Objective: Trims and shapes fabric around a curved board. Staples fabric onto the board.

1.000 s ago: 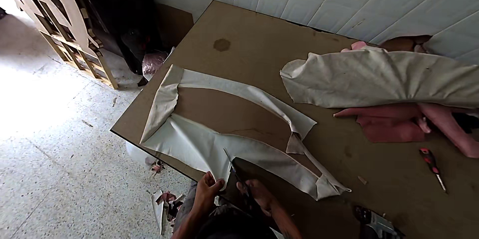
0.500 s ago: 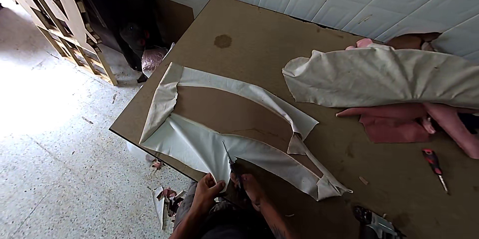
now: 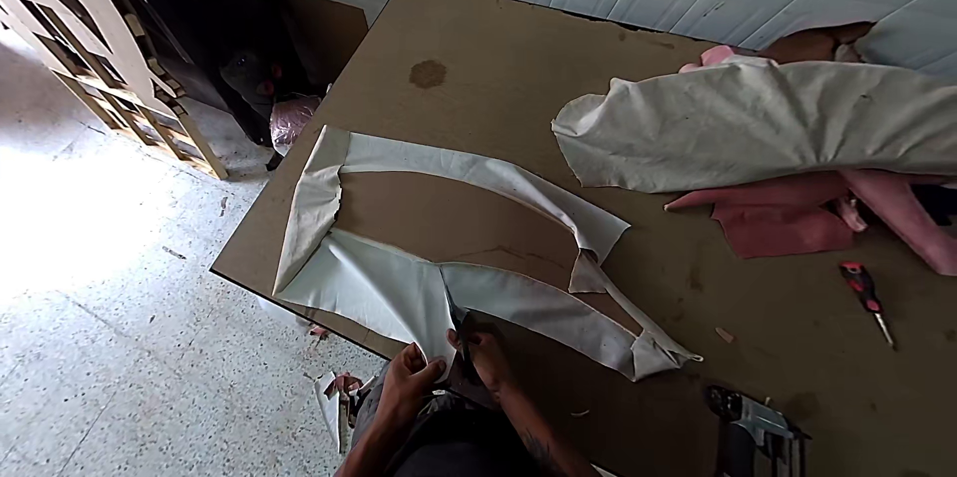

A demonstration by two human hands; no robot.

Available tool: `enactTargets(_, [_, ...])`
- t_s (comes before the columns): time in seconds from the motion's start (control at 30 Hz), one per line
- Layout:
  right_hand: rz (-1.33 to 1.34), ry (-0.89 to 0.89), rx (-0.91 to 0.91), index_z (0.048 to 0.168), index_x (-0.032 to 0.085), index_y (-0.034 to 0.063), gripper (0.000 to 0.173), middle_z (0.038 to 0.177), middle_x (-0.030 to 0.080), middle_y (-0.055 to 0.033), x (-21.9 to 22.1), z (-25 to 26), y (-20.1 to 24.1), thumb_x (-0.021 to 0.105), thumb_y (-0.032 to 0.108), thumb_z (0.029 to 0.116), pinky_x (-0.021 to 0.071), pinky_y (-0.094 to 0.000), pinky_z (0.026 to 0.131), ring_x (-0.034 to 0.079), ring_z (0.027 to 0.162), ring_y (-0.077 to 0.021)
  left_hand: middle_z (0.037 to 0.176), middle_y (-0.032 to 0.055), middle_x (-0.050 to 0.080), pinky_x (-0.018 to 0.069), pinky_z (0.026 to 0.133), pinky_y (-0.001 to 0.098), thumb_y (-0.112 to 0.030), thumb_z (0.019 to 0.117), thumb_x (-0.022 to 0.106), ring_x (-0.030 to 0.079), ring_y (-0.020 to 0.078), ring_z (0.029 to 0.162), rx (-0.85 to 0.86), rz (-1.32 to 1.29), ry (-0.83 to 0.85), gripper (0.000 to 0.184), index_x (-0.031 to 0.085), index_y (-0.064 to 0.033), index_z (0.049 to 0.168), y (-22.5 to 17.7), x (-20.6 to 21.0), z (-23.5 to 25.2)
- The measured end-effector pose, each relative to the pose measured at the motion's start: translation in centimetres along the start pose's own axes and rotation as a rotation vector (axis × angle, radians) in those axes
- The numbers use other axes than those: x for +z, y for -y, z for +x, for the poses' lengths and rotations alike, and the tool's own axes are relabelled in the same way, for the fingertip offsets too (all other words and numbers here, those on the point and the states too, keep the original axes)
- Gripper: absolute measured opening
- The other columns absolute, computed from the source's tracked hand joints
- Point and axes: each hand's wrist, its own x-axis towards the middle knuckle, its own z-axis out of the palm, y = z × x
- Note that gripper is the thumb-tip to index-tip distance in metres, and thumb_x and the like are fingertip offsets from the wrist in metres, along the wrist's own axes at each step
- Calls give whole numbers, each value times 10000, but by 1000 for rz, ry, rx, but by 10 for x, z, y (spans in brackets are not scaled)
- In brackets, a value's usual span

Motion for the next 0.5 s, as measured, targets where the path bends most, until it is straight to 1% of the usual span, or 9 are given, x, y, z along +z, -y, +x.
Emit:
enactTargets(0.1, [14,-16,-7,827,686,42,588,600,599,-74,7,5,6,750,627,856,448,-304,435,533,457,-160,1021,257,723,646,823,545,-74,905,777,747,396,901,-3,10,5,346,580,85,1140,-6,0,-2])
enactTargets(0.17, [22,-27,-6,838,691,49,580,611,599,-68,6,7,6,772,624,836,454,-301,444,536,467,-156,1017,257,722,644,828,548,-77,902,780,746,399,909,-2,15,16,339,576,80,1122,-8,0,0])
enactTargets(0.27, [15,-37,-6,837,698,49,557,619,604,-68,4,9,3,811,594,813,468,-304,455,547,481,-158,1017,255,723,646,828,542,-78,899,786,746,396,910,-17,27,22,347,579,81,1127,-6,-4,-1])
enactTargets(0.37, [2,-40,-10,832,698,52,555,621,611,-68,3,12,3,819,593,805,471,-299,455,555,484,-155,1002,257,722,646,817,542,-72,895,787,747,395,894,-26,23,17,334,573,79,1101,-8,-6,-1])
enactTargets(0.43, [41,-42,-1,841,695,41,564,625,617,-79,4,13,3,826,588,801,469,-296,448,561,484,-160,1001,259,720,644,823,546,-80,894,792,746,397,896,-26,19,21,339,571,79,1094,-9,-8,-2])
enactTargets(0.5, [76,-38,2,854,688,32,565,628,618,-84,6,15,8,817,580,815,468,-294,444,563,485,-162,994,255,722,646,823,542,-88,891,798,747,393,895,-25,24,28,341,572,75,1087,-10,-10,-3])
